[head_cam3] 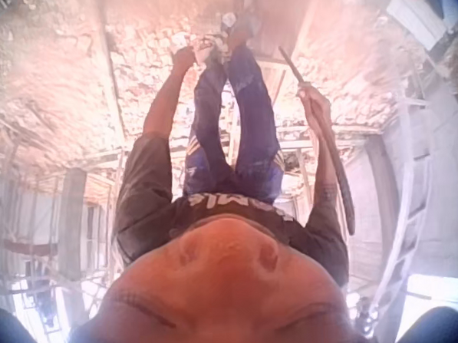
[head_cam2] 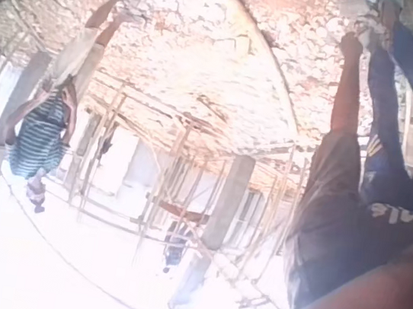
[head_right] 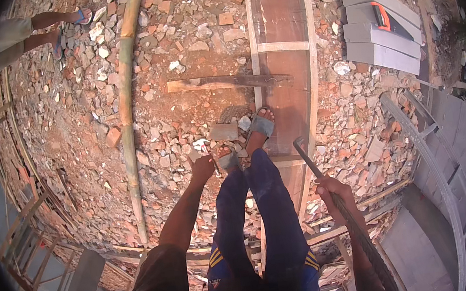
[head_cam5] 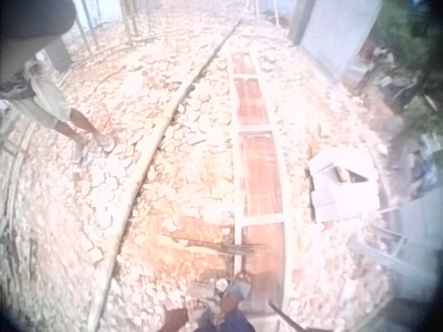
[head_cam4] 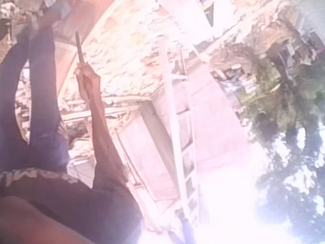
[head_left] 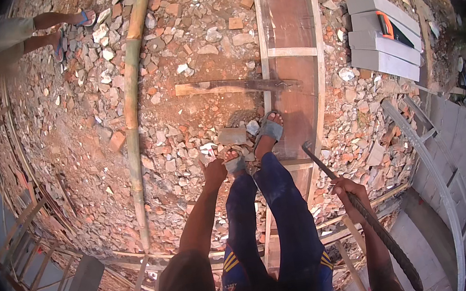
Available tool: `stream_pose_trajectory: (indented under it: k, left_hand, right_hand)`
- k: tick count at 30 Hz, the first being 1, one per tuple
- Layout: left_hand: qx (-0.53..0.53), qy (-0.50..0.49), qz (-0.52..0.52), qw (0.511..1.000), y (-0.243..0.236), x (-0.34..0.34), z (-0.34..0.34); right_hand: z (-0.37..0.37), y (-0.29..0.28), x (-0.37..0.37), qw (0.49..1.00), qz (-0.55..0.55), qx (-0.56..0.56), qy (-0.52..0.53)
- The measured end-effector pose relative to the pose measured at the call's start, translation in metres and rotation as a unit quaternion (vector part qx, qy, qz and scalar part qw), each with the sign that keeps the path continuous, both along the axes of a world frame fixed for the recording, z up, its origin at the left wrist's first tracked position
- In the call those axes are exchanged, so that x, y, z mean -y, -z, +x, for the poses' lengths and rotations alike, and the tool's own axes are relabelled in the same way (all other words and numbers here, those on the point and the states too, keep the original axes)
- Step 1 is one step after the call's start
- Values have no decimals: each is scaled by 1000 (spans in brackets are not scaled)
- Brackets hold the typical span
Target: The person uses a long metal bar to pry and adjust wooden planks forming a rectangular frame on a debris-covered ground. The person repeatedly repositions the bar and shifts the planks to align the frame.
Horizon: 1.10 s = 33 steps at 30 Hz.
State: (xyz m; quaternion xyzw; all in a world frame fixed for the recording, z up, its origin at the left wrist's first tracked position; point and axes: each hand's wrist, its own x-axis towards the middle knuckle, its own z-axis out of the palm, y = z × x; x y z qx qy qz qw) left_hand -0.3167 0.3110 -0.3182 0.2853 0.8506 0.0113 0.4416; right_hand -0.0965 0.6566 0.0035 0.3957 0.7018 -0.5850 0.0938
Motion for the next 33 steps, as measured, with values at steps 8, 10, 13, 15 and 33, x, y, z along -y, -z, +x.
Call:
stream_pose_trajectory:
  k: [8, 10, 13, 15, 33]
  left_hand:
    - [202, -136, 315, 917, -239, -8, -17]
    - [257, -109, 347, 895, -307, -64, -34]
    - [283, -2, 495, 822, -400, -131, -44]
    - [299, 52, 573, 762, -437, -170, -46]
    - [137, -222, 752, 605, -446, -318, -88]
  right_hand:
    - [-113, -58, -25, 980, -90, 41, -175]
    - [-123, -30, -38, 952, 30, -79, -294]
    - [-149, -18, -48, 914, 69, -128, -378]
    - [-165, -2, -52, 907, 50, -115, -403]
    - [-260, 39, -109, 892, -29, -69, -445]
